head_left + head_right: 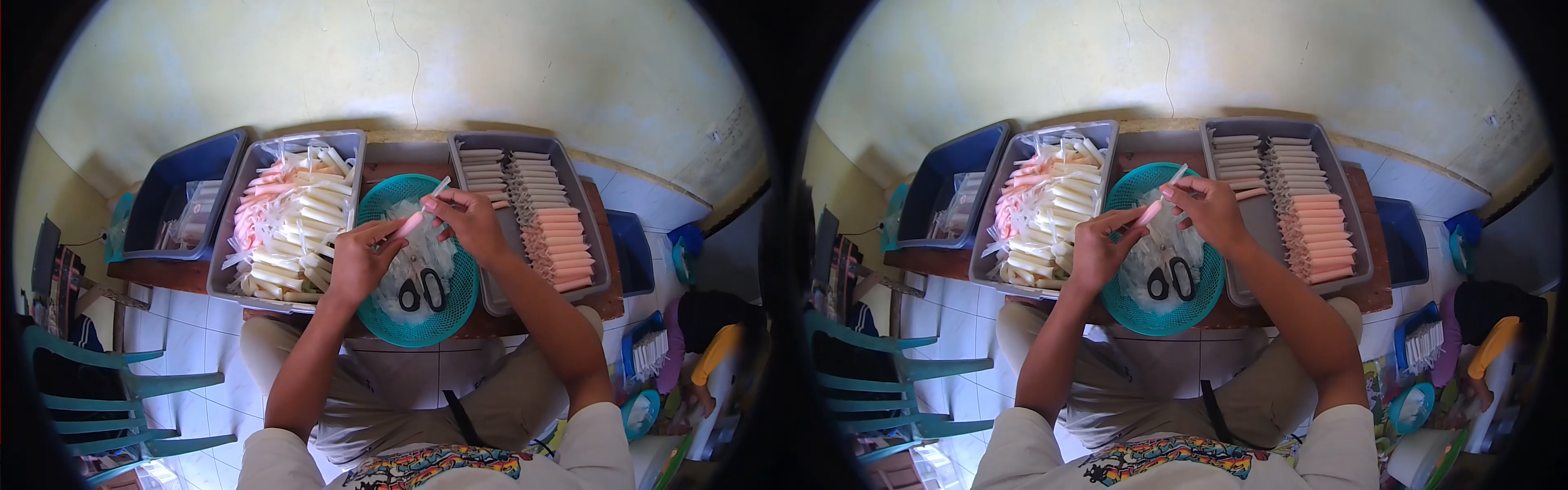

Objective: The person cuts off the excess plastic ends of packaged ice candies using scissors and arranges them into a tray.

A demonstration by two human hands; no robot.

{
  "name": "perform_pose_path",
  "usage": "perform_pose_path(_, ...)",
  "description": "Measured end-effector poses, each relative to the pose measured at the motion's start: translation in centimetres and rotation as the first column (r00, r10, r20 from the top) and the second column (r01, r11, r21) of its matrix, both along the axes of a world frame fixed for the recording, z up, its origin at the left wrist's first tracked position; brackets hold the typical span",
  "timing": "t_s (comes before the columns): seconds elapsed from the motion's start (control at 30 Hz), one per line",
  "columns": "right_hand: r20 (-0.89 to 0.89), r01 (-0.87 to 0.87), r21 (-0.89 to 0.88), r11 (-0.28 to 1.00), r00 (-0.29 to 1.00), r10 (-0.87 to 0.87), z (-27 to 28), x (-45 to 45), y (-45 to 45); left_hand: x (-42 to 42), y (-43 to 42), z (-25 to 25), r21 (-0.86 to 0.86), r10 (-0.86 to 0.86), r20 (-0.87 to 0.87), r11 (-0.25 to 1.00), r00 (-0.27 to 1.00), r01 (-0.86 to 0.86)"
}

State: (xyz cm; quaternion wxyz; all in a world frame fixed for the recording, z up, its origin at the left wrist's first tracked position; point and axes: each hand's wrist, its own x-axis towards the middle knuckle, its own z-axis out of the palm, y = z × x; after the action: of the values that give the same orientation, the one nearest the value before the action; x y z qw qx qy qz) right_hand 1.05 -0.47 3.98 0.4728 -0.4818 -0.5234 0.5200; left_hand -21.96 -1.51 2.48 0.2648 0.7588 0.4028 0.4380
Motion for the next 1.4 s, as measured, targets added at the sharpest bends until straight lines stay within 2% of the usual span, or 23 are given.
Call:
perform_pose_path(0.13, 0.053, -0.015, 0.003, 1.0, 0.998, 0.015, -0.2, -0.1, 0.0, -0.2, 0.3, -0.5, -0.014, 0.064, -0.007, 0.998, 0.998, -0.064)
perform_pose_path(0.2, 0.226, -0.037, 0.004, 0.999, 0.973, 0.035, -0.5, -0.3, -0.7, -0.4, 0.6, -0.5, -0.05, 0.129, -0.007, 0.99, 0.992, -0.129)
perform_pose_path(0.23, 0.226, -0.036, 0.001, 0.999, 0.974, 0.035, -0.5, -0.5, -1.0, -0.5, 0.8, -0.6, -0.053, 0.129, -0.008, 0.99, 0.992, -0.129)
perform_pose_path(0.3, 0.494, -0.105, 0.159, 0.982, 0.869, 0.013, -0.7, -1.0, -1.8, -0.7, 1.0, -0.7, -0.039, 0.164, 0.007, 0.986, 0.987, -0.163)
perform_pose_path(0.33, 0.494, -0.11, 0.155, 0.982, 0.869, 0.019, -1.1, -1.2, -2.3, -0.7, 1.0, -0.7, -0.042, 0.168, 0.007, 0.985, 0.986, -0.168)
perform_pose_path(0.4, 0.678, -0.216, 0.158, 0.964, 0.733, 0.053, -2.2, -1.6, -3.2, -0.8, 1.1, -0.6, -0.022, 0.193, -0.005, 0.981, 0.981, -0.193)
perform_pose_path(0.43, 0.678, -0.22, 0.156, 0.963, 0.733, 0.058, -2.8, -1.8, -3.6, -0.8, 1.1, -0.6, -0.024, 0.197, -0.006, 0.98, 0.98, -0.197)
perform_pose_path(0.5, 0.868, -0.317, 0.02, 0.948, 0.476, 0.14, -4.1, -2.6, -4.4, -0.8, 1.1, -0.6, -0.04, 0.201, 0.008, 0.979, 0.98, -0.2)
perform_pose_path(0.63, 0.873, -0.309, -0.055, 0.949, 0.446, 0.196, -5.4, -4.4, -5.6, -0.7, 0.7, 0.1, -0.024, 0.199, 0.009, 0.98, 0.98, -0.198)
perform_pose_path(0.83, 0.895, -0.224, -0.03, 0.974, 0.428, 0.126, -6.1, -6.4, -6.7, -0.8, 0.6, -0.2, -0.016, 0.197, 0.02, 0.98, 0.98, -0.197)
perform_pose_path(0.9, 0.89, -0.207, -0.126, 0.97, 0.408, 0.203, -6.6, -6.3, -6.3, -0.8, 0.6, -0.2, -0.005, 0.193, 0.023, 0.981, 0.981, -0.193)
perform_pose_path(1.33, 0.891, -0.244, 0.002, 0.97, 0.441, 0.109, -4.0, -3.9, -6.8, -0.9, 1.4, -0.1, 0.041, 0.221, 0.088, 0.973, 0.971, -0.226)
perform_pose_path(1.4, 0.846, -0.255, 0.011, 0.967, 0.518, 0.128, -3.4, -2.7, -6.9, -1.4, 1.4, 0.6, 0.009, 0.267, 0.061, 0.963, 0.962, -0.268)
